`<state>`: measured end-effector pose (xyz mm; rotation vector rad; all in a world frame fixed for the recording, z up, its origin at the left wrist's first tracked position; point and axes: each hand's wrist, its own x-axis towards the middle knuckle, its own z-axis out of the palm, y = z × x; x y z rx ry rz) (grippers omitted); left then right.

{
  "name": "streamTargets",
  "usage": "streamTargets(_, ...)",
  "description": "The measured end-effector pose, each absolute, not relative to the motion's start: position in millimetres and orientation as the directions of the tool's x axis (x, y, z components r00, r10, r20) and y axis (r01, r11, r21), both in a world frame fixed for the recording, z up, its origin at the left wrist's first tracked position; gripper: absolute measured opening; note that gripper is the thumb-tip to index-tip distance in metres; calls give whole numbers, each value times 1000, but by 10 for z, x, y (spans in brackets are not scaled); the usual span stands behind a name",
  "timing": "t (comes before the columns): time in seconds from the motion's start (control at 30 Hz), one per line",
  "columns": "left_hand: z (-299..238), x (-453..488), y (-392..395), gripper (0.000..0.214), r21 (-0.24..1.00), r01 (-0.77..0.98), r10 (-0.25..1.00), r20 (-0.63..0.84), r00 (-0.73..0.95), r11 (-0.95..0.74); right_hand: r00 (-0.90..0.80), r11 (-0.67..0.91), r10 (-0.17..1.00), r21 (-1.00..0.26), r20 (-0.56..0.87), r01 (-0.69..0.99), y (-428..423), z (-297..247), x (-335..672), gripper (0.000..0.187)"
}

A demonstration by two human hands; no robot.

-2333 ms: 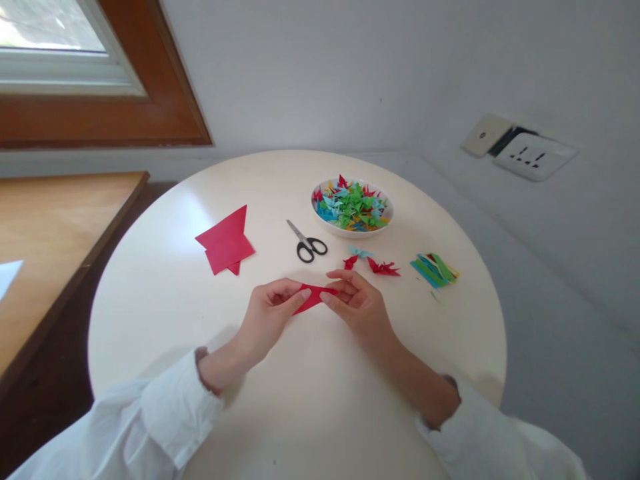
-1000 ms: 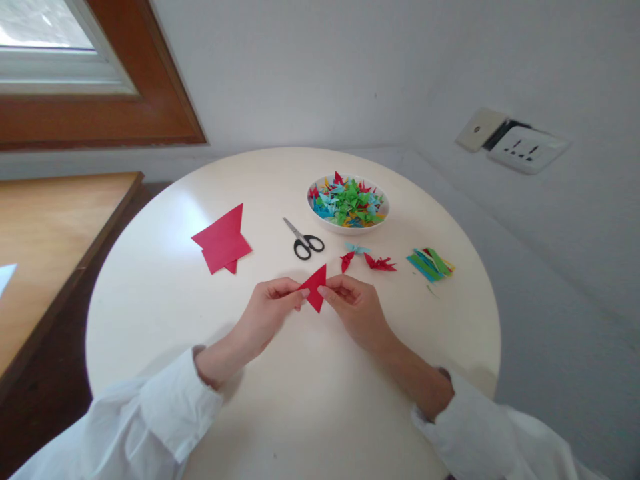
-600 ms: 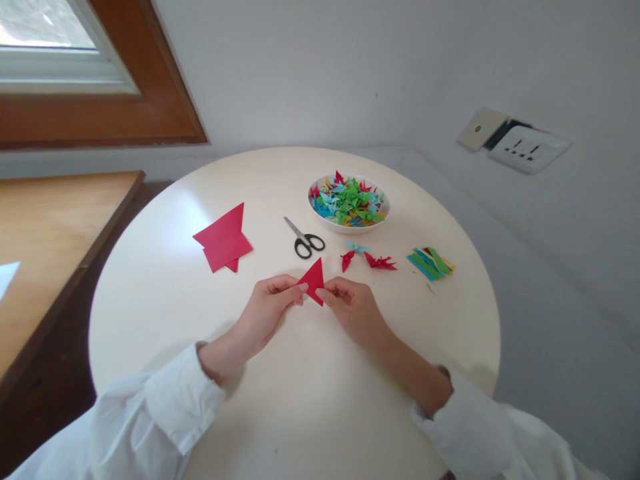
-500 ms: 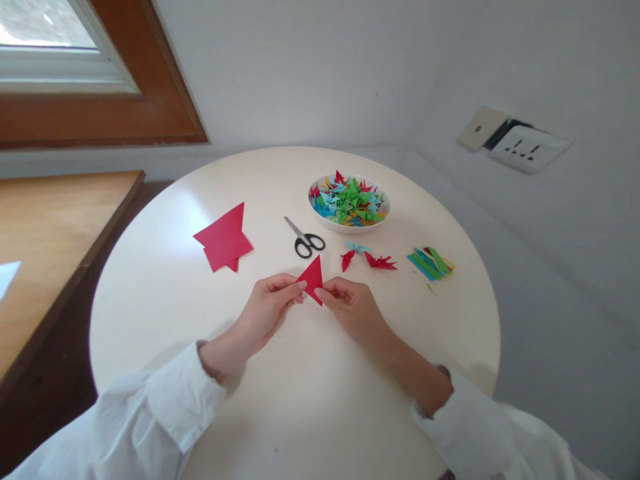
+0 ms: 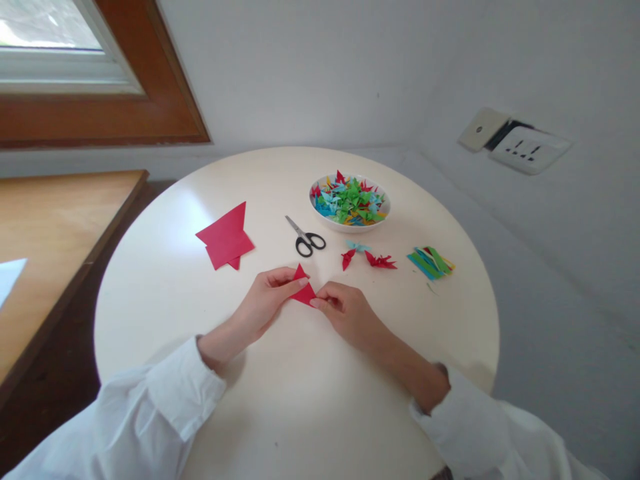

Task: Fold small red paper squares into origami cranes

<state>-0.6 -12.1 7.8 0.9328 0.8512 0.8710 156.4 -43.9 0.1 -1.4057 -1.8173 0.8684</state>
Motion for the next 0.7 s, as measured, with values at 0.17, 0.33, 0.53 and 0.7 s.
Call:
streamTargets(0.17,68,4,-121,13,901,-286,902,-206,379,326,-197,229,969,-833,148,503,-447,3,1552,11)
streamTargets(0.33,61,-1,-106,14,895,-304,912,-215,350,328,-111,197,980,-850,163,488,-428,12,1572,13)
streamTargets(0.53,82,-13,-101,9,926,-188,908,-252,335,326,-10,131,990,-900,139,415,-405,28,1601,14)
streamTargets(0.7,107,-4,-110,10,974,-55,925,-190,328,220,-33,139,990,-907,137,399,-411,29,1597,14)
